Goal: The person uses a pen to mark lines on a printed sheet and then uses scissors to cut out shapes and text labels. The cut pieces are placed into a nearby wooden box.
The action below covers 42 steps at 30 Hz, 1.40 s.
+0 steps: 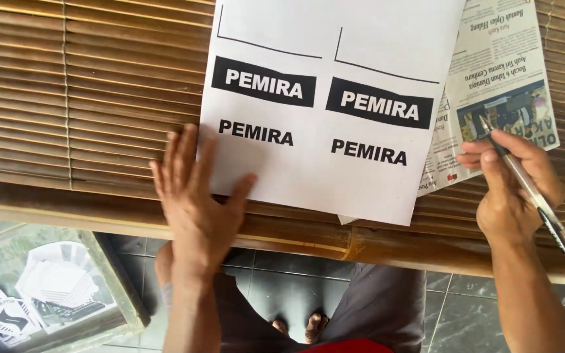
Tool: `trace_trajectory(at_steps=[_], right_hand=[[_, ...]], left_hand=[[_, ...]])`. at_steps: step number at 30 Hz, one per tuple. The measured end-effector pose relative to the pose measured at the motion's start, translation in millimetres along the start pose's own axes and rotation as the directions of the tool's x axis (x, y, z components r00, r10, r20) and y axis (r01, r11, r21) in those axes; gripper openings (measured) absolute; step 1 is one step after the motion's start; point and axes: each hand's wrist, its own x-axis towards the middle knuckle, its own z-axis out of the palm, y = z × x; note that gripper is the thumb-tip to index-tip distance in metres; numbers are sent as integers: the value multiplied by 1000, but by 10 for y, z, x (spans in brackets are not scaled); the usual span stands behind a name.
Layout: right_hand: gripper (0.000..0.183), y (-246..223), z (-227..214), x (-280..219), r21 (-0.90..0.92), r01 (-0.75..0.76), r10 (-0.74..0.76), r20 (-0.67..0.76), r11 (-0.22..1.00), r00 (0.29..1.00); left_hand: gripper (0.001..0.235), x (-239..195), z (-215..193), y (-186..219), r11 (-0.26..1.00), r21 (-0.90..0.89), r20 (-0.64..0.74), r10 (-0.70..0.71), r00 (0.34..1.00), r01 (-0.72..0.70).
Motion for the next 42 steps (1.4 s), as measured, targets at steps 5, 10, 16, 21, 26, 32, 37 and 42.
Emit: trace_trajectory(at_steps=[5, 10, 16, 21, 26, 32, 37, 42], right_hand=[[28, -193, -39, 4, -74, -29, 29, -3, 997, 1000], [26, -3, -223, 19, -69, 21, -21, 0, 997, 1000], [26, 89, -356, -30, -70, 14, -14, 3, 997, 1000], [30, 217, -396, -24, -73, 44, -49, -69, 996, 996], [25, 511, -448, -114, -27, 38, -43, -258, 999, 965], [28, 469, -453, 5, -71, 23, -48, -364, 997, 930], [25, 528, -613, 25, -155, 181, -225, -348, 971, 910], [24, 559, -712, -2, -258, 231, -313, -348, 938, 884]], left_hand=[[72, -365, 206, 442, 996, -43, 39, 85, 996, -83], [58, -589, 312, 797, 963, -177, 43, 212, 976, -201], [53, -638, 382, 811, 947, -44, -38, 318, 947, -319], [52, -620, 430, 821, 937, 39, -84, 350, 933, -348], [55, -649, 497, 827, 938, 95, -106, 343, 933, -334], [48, -622, 567, 851, 926, 172, -175, 366, 914, -337], [39, -630, 623, 856, 921, 194, -230, 379, 897, -339], [40, -637, 635, 860, 921, 213, -257, 376, 890, -327]])
